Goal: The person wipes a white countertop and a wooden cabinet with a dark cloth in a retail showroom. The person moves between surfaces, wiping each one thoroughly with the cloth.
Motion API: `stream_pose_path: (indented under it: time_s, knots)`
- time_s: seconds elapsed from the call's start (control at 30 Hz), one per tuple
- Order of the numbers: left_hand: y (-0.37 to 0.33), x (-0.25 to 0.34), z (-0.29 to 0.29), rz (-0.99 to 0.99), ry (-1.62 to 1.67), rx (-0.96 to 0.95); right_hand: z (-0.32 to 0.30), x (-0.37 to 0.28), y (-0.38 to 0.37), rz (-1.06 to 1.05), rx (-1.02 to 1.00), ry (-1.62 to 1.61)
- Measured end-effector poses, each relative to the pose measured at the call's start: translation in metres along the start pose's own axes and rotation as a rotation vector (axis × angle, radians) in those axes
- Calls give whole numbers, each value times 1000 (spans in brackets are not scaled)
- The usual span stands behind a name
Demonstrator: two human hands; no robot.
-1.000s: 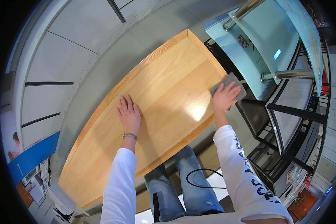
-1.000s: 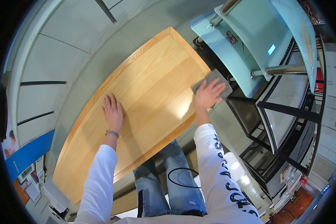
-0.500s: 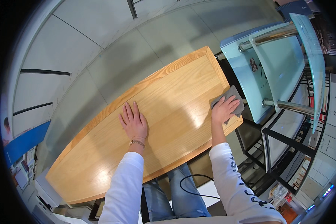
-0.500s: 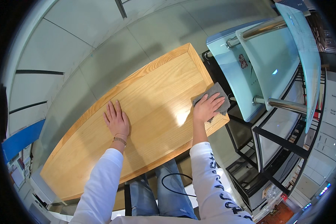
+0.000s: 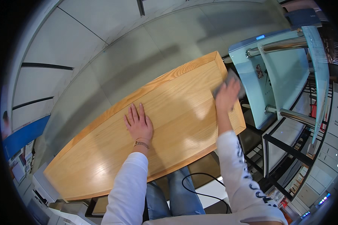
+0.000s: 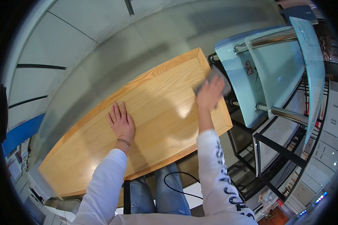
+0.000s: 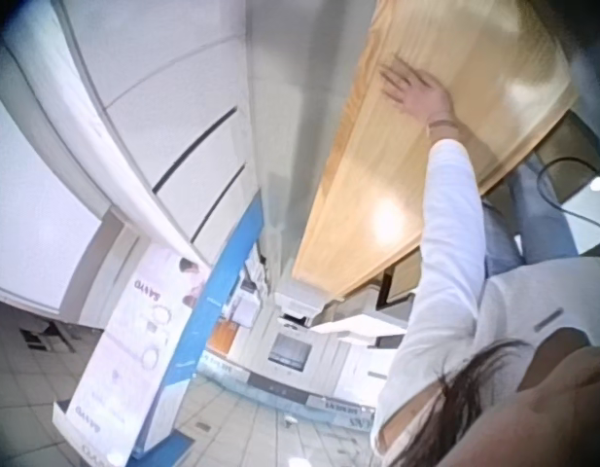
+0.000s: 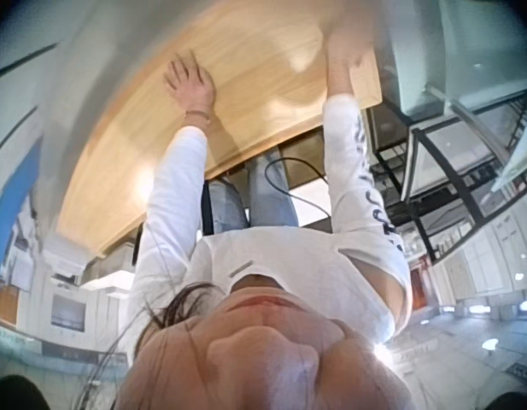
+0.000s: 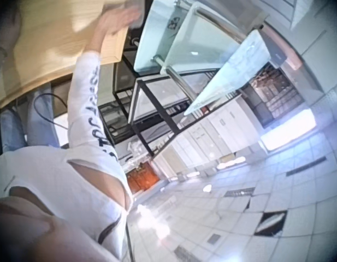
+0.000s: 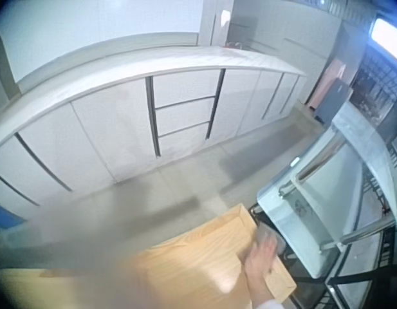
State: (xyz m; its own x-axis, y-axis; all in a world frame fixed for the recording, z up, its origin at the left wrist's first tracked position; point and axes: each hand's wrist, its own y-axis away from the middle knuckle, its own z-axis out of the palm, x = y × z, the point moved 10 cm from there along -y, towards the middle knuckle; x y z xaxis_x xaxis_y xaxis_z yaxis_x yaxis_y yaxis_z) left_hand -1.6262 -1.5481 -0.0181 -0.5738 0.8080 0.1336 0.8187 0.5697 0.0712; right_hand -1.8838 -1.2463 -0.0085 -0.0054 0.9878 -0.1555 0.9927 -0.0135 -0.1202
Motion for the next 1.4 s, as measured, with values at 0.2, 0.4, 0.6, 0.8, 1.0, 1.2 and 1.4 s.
stream_pose_path:
  time_s: [0.2, 0.4, 0.6, 0.8, 1.0, 1.2, 1.4]
  knots:
    - [-2, 4, -3, 9, 2, 6, -24, 135, 89, 492, 24, 154]
    - [-4, 11, 2, 33, -14, 12, -5, -10, -2, 107, -19, -17]
    - [-3, 8, 3, 40, -35, 34, -3, 18, 14, 5, 8, 15]
    - [-1, 7, 2, 26, -25, 28, -46, 141, 149, 291, 38, -83]
    - [1, 1, -1, 15, -16, 5, -26, 27, 325, 7, -573, -75]
    - [1, -3, 1, -1, 6, -2, -41, 87, 241, 156, -115, -222]
    - [-2, 5, -3, 8, 24, 16, -41, 170, 133, 293, 60, -32]
